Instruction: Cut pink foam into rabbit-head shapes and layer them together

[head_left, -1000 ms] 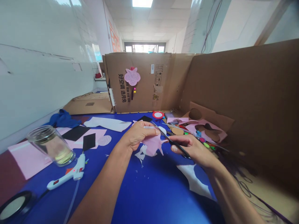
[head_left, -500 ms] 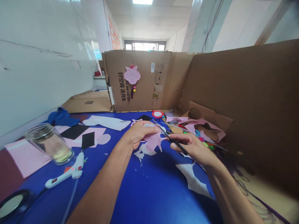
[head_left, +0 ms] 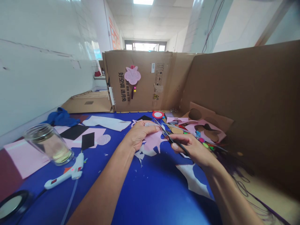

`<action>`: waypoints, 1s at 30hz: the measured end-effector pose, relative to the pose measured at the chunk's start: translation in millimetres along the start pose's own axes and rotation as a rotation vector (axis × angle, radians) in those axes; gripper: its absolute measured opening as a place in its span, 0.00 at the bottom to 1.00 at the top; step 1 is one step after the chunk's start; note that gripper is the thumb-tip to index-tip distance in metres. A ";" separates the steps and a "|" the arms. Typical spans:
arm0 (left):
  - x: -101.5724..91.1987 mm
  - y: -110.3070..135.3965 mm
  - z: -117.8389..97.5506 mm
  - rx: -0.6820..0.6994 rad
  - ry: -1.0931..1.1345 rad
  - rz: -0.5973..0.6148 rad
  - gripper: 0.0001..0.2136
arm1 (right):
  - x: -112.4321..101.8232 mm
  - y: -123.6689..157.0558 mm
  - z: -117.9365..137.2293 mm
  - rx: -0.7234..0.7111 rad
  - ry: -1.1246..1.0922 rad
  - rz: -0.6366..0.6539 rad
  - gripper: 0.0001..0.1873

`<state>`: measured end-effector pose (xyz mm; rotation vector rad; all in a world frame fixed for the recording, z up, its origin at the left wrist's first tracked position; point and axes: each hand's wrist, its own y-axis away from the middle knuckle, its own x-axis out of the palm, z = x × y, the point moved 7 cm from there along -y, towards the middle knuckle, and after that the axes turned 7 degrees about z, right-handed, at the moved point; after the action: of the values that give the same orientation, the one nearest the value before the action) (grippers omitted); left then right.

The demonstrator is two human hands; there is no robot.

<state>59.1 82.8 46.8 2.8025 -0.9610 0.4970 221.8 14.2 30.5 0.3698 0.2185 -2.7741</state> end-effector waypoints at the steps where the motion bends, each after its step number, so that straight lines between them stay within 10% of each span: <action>1: 0.8 0.5 -0.5 0.001 0.002 0.005 0.10 | 0.4 -0.2 -0.2 -0.004 -0.004 0.008 0.24; 30: -2.0 1.8 -5.0 0.023 -0.099 0.015 0.11 | -0.5 -0.6 0.8 -0.016 -0.012 0.000 0.27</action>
<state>55.2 83.7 50.8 2.8665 -1.0021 0.3766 221.8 14.8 31.5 0.3495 0.2382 -2.7719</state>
